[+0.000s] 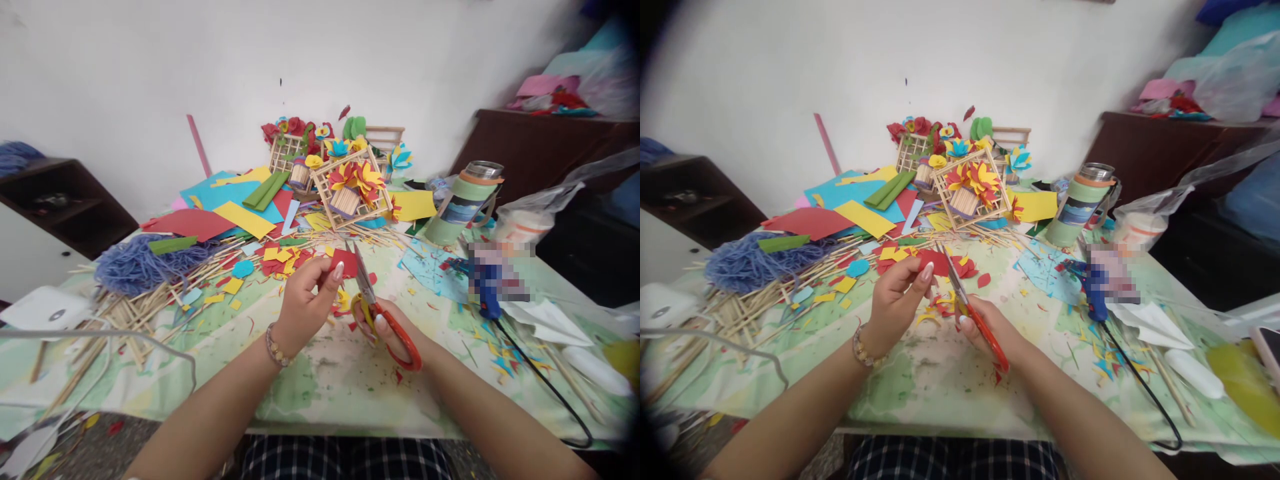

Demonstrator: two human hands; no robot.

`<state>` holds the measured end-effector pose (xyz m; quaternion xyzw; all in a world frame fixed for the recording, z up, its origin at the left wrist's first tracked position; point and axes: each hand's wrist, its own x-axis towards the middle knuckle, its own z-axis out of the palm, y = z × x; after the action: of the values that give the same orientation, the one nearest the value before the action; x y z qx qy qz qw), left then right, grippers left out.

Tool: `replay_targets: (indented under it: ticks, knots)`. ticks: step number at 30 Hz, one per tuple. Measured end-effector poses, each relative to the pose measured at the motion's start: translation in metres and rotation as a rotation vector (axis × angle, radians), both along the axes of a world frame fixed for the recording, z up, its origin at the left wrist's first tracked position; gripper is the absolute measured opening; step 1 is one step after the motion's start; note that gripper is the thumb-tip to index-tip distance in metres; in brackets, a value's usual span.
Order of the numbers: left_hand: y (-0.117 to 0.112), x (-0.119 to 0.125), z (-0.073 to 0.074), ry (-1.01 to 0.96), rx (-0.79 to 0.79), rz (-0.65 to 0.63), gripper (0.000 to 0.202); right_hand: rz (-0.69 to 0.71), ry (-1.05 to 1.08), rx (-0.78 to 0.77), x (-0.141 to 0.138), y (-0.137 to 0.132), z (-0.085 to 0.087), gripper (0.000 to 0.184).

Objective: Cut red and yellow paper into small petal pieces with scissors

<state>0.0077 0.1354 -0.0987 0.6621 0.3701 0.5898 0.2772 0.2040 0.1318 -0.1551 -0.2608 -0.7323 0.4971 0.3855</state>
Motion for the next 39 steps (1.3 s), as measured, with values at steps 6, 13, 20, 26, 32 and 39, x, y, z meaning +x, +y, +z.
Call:
replay_targets:
  ticks: [6, 13, 20, 26, 32, 39]
  knots:
    - [0.001, -0.001, -0.004, -0.054, 0.004, 0.027, 0.034, -0.007, -0.02, -0.002, -0.001, 0.0, 0.002, 0.066]
    - [0.001, -0.003, -0.004, -0.06, 0.003, 0.046, 0.029, -0.004, -0.034, 0.025, -0.002, -0.001, 0.006, 0.064]
    - [0.001, -0.002, -0.005, -0.068, 0.007, 0.029, 0.028, -0.006, -0.043, -0.003, -0.003, -0.002, 0.012, 0.065]
    - [0.003, -0.003, -0.006, -0.096, 0.004, 0.016, 0.025, -0.009, -0.06, 0.005, -0.003, -0.002, 0.014, 0.065]
    - [0.005, -0.004, -0.006, -0.121, 0.01, 0.007, 0.023, -0.015, -0.066, 0.012, -0.003, -0.001, 0.013, 0.066]
    - [0.005, -0.003, -0.006, -0.122, -0.015, 0.013, 0.027, -0.014, -0.045, -0.043, -0.003, -0.003, 0.014, 0.065]
